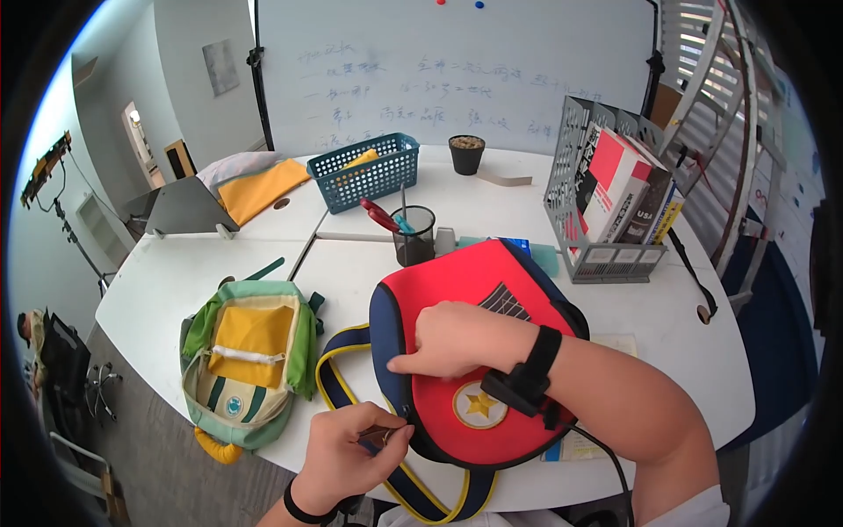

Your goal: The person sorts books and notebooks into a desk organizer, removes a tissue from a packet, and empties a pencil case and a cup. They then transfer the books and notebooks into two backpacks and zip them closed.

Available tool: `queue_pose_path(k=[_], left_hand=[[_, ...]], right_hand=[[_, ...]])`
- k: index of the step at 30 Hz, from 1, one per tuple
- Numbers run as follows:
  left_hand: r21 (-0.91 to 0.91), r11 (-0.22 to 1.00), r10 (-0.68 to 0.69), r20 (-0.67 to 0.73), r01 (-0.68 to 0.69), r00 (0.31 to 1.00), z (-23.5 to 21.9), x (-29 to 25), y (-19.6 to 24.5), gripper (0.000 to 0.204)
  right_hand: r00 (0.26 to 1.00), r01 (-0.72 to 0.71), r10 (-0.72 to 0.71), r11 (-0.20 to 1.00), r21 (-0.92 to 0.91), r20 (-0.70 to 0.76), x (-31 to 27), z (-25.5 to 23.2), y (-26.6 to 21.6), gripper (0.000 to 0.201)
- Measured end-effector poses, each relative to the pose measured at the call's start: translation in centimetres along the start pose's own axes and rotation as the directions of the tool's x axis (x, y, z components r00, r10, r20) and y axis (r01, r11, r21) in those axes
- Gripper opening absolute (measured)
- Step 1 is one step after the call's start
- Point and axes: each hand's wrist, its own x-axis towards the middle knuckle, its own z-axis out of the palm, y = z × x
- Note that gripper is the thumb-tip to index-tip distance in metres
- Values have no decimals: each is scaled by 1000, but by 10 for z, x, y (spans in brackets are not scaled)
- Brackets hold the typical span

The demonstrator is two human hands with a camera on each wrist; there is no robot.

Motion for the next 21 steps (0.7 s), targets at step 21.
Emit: queue_pose_path(k=[21], left_hand=[[-125,975,210,273,-182,939,33,-12,36,15]], right_hand=[[973,116,-89,987,114,-215,4,8,-3,41]])
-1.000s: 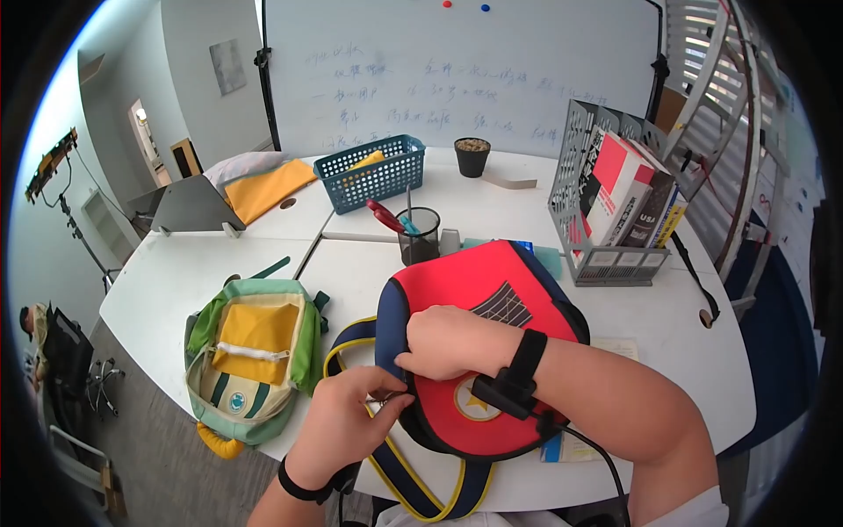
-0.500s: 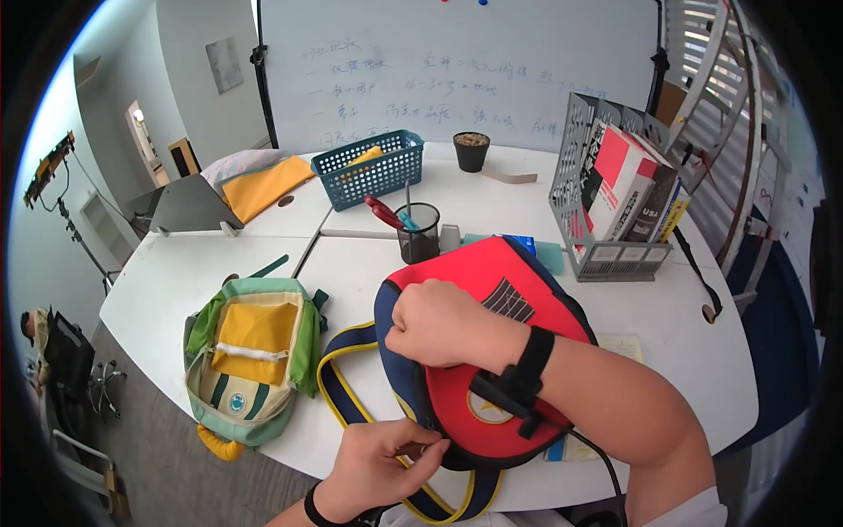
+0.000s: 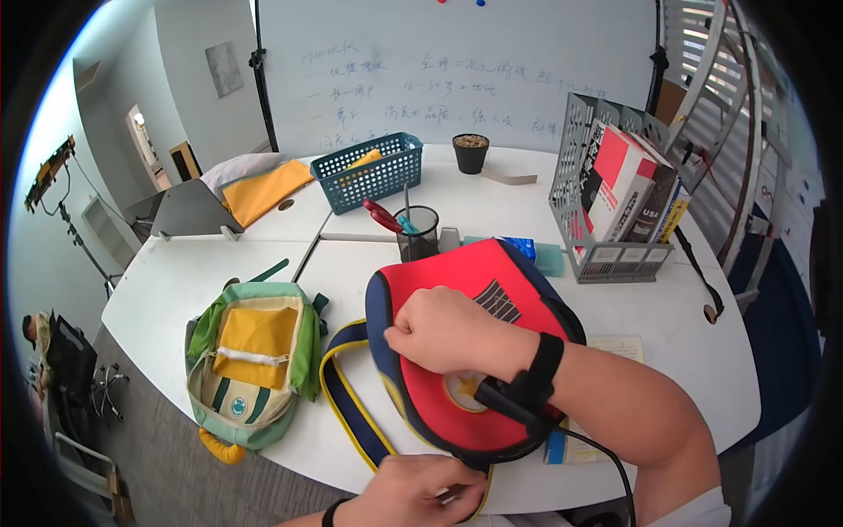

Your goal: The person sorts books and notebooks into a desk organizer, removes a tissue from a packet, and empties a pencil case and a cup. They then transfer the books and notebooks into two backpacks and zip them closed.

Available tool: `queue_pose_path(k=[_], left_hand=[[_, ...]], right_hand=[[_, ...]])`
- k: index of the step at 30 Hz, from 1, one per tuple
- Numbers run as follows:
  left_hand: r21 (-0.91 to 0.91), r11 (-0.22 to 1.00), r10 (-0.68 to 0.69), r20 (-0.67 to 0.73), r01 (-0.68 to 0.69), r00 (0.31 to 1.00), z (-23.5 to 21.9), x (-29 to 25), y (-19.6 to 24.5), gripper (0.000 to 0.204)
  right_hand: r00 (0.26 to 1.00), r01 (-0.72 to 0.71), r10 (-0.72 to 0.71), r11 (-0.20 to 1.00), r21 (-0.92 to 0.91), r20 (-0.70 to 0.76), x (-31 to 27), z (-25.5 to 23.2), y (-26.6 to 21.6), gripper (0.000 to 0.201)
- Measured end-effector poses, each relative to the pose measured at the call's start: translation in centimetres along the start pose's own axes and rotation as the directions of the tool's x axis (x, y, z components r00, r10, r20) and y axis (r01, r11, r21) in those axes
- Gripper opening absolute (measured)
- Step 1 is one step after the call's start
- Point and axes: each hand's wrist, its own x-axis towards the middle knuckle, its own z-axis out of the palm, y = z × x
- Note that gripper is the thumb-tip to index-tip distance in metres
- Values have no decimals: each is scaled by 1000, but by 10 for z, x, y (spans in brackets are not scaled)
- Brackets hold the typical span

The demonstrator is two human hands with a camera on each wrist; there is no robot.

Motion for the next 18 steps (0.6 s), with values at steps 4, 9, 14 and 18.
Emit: queue_pose_path(k=[4,9,14,18], left_hand=[[-122,992,-9,-164,-12,986,11,12,3,7],[-79,996,36,-118,-45,992,0,4,-4,9],[95,969,197,265,-229,944,-10,3,3,19],[75,960,254,175,-270,951,-44,8,14,28]], right_hand=[[995,84,-80,995,-61,67,-37,-15,-15,56],[938,-78,47,994,77,344,-115,-2,-1,67],[933,-135,57,971,197,356,-133,13,4,43],[978,51,-12,982,-184,207,-151,30,-6,27]])
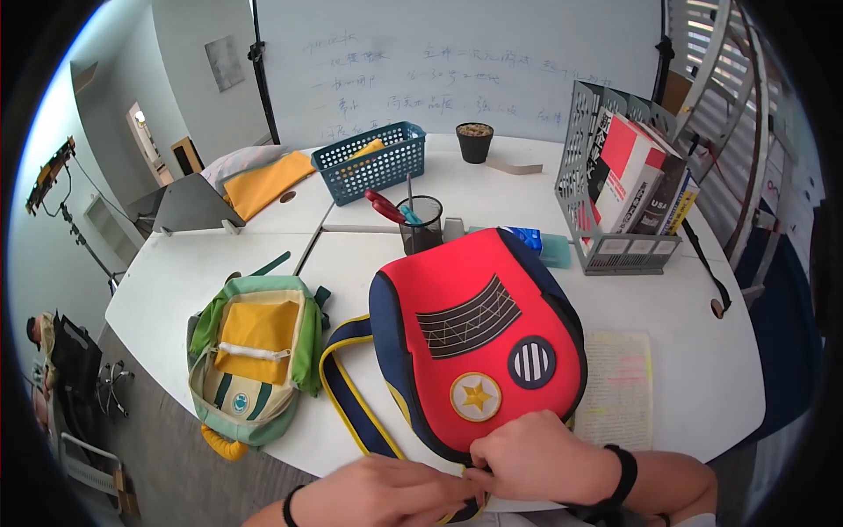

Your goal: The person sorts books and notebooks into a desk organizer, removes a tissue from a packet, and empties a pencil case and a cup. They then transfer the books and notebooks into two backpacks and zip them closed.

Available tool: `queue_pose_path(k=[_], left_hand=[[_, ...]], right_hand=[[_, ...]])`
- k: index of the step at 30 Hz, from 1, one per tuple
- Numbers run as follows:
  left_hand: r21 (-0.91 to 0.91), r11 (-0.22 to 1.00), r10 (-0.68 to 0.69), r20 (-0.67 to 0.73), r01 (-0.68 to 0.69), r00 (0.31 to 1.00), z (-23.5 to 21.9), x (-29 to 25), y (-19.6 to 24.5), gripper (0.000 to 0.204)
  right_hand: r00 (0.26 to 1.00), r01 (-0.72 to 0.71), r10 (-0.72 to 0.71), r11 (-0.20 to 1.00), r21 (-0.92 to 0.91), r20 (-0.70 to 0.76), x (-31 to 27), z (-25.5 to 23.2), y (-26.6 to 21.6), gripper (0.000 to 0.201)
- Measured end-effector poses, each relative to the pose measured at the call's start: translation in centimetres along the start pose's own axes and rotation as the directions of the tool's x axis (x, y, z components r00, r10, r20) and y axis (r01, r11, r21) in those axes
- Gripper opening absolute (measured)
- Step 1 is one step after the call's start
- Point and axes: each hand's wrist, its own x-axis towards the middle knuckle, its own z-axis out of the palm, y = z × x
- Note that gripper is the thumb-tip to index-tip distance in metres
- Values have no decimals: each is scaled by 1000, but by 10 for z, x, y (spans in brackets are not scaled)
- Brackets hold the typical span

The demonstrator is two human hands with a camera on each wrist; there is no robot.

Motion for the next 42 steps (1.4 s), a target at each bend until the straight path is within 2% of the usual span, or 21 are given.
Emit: queue_pose_path(k=[1,2,4,6,7,9,11,15,17,19,23,25,26,28,31,33,35,38,39,41,42], left_hand=[[38,998,-37,-67,40,997,-7,-2,3,30],[120,983,-130,-55,136,990,-7,-6,2,27],[213,967,-138,-35,142,990,-8,-2,-2,34],[368,918,-176,54,144,983,-4,1,-14,43],[365,920,-176,60,143,983,0,2,-18,43],[530,839,-191,72,125,979,8,6,-24,43],[522,844,-166,36,123,985,13,7,-33,40],[481,876,-67,52,34,996,10,11,-40,35],[472,881,-18,-33,31,999,10,10,-40,33],[489,872,5,-31,11,999,9,13,-35,30],[513,858,6,-44,17,999,11,15,-29,28],[530,848,18,-10,-10,1000,12,17,-30,27],[519,855,11,27,-23,1000,12,15,-34,27],[494,868,17,83,-56,996,12,13,-38,27],[527,844,59,89,-97,994,5,8,-42,25],[608,791,89,5,-74,996,-5,3,-43,22],[633,774,39,-62,9,997,-13,-4,-42,22],[603,798,26,-46,7,999,-13,5,-32,25],[563,824,-49,-35,60,998,-6,17,-22,29],[524,843,-126,-27,122,992,12,34,-12,34],[493,865,-113,18,89,993,20,39,-10,38]], right_hand=[[1000,6,-6,1000,6,-1,-3,9,0,27],[995,36,-39,999,-35,-94,-6,18,0,27],[969,36,-65,992,-122,-237,-8,17,-7,30],[956,32,-59,995,-97,-286,-11,18,-12,30],[941,25,-49,997,-75,-335,-14,18,-13,31],[930,-17,0,999,-44,-367,-22,24,-15,30],[916,-59,48,998,-16,-399,-29,33,-17,30],[815,-7,42,998,62,-578,-26,62,-9,22],[776,-4,46,998,68,-629,-23,68,-5,19],[702,74,7,994,82,-712,-17,63,-5,22],[740,86,29,987,136,-672,-24,59,-6,21],[719,225,-137,973,42,-681,-26,50,-4,19],[718,218,-132,975,41,-684,-28,41,-2,19],[763,295,-230,956,9,-604,-39,20,8,17],[767,244,-172,969,32,-618,-55,8,30,17],[779,199,-142,980,26,-610,-75,-1,51,14],[758,62,7,995,84,-653,-90,-6,74,11],[712,3,105,988,152,-695,-85,-2,92,9],[712,2,106,988,153,-695,-79,2,91,9],[653,39,368,857,514,-663,-63,10,83,22],[656,42,362,858,511,-662,-63,8,82,22]])
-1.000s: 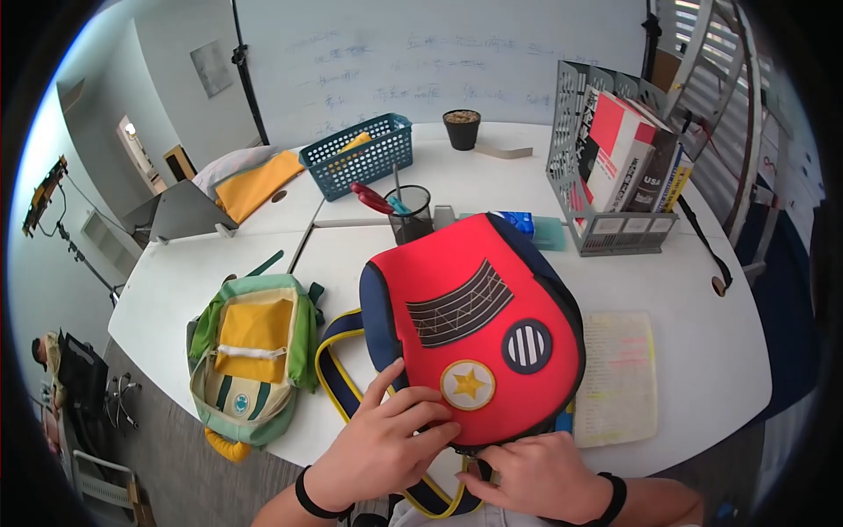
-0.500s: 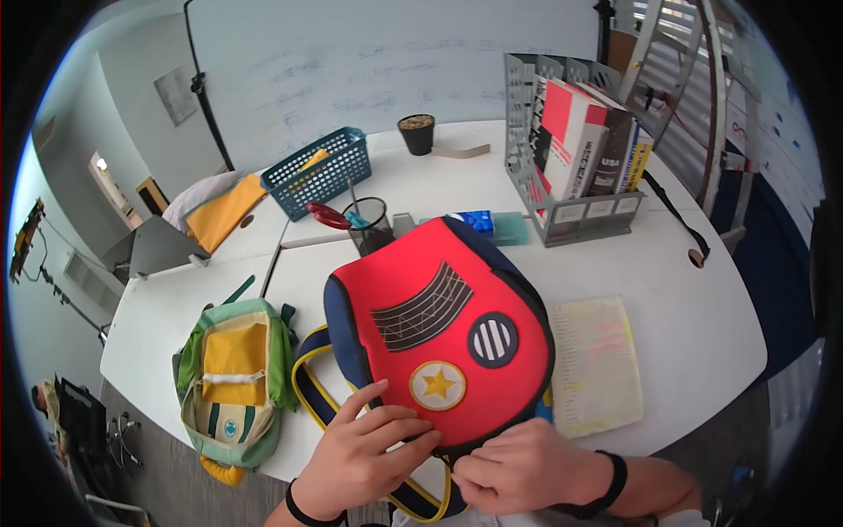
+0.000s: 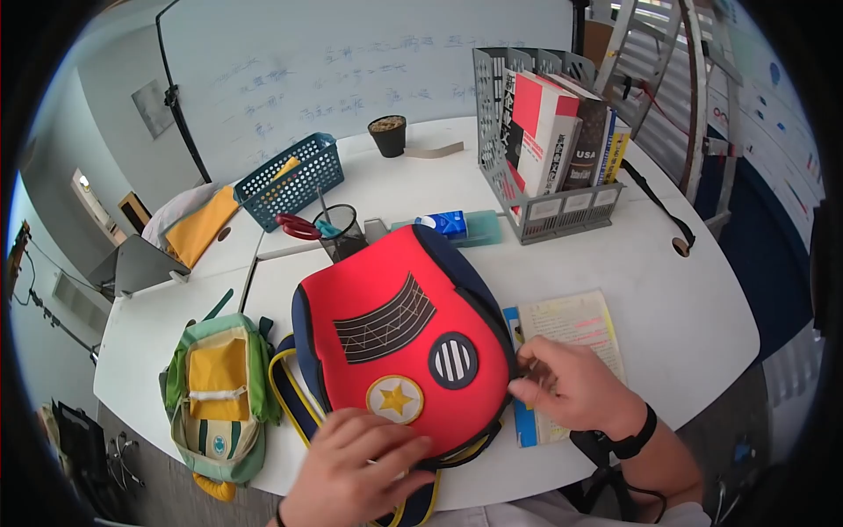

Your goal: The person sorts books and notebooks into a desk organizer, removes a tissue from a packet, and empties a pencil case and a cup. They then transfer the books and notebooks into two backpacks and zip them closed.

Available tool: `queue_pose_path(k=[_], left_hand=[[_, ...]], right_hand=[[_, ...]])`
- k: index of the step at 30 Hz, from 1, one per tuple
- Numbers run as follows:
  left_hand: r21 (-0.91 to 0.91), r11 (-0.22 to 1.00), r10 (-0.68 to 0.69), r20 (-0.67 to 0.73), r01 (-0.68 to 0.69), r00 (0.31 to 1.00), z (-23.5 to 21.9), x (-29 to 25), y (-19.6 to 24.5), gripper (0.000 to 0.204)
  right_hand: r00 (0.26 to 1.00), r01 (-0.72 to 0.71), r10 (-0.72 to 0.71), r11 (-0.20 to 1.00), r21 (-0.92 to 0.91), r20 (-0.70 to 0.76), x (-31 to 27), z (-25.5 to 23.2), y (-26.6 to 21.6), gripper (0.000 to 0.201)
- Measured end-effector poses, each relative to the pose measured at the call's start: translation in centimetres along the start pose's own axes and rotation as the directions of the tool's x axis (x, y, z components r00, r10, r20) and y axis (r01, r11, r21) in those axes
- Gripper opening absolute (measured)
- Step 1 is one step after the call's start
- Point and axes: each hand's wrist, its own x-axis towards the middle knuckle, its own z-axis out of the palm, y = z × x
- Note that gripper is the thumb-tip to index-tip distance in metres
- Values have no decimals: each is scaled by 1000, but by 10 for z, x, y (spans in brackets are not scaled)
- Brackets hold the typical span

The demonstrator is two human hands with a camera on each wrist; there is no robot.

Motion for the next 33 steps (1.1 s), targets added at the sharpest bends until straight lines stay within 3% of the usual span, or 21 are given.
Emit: queue_pose_path(k=[2,3,6,9,12,13,15,19,21,23,25,26,27,28,29,30,31,32,33], left_hand=[[-16,999,53,61,-52,997,14,9,9,47],[-23,998,63,60,-62,996,18,13,10,47],[-3,999,54,45,-54,998,31,16,11,31],[-45,996,75,7,-75,997,31,13,4,29],[-46,993,105,-55,-107,993,23,9,1,26],[-43,994,98,-59,-101,993,22,8,-1,26],[-22,976,215,-59,-217,975,21,5,-4,22],[17,965,264,-66,-263,962,18,4,-7,25],[-37,953,300,1,-299,954,13,0,-9,29],[-22,960,278,4,-278,960,8,-5,-13,31],[-61,964,263,109,-257,959,2,-11,-18,32],[-7,975,219,206,-222,954,-1,-16,-23,46],[0,977,208,200,-212,957,-5,-24,-30,46],[-71,992,109,100,-102,989,-13,-35,-40,50],[-154,988,6,9,-5,1000,-22,-45,-49,53],[-91,972,-222,-55,216,974,-33,-56,-58,44],[-45,900,-435,-127,433,891,-44,-67,-67,36],[130,827,-513,-222,546,829,-50,-78,-75,40],[288,708,-559,-331,645,761,-53,-89,-85,45]], right_hand=[[926,-103,164,976,-190,340,-1,-7,-5,31],[928,-109,171,974,-197,332,-2,-9,-4,31],[898,117,-34,979,-164,439,-4,-11,4,24],[874,141,-51,978,-151,483,0,-19,5,18],[922,243,-143,937,-250,361,11,-29,1,13],[919,249,-148,937,-247,366,23,-29,4,13],[927,310,-220,906,-288,305,49,-31,12,11],[929,362,-303,861,-357,211,92,-14,12,7],[913,404,-352,847,-345,205,106,1,14,8],[941,328,-275,880,-344,196,116,13,13,10],[943,311,-251,900,-307,220,120,22,9,14],[978,194,-172,955,-224,115,119,26,9,18],[997,82,-80,988,-130,18,118,27,11,22],[993,80,-71,993,-88,99,118,25,25,45],[992,91,-82,992,-89,99,114,23,29,45],[976,-44,47,999,-20,211,108,22,31,62],[929,-190,169,981,34,329,101,21,35,80],[891,-153,166,986,-64,422,97,20,43,100],[892,-154,165,986,-60,422,95,19,38,100]])
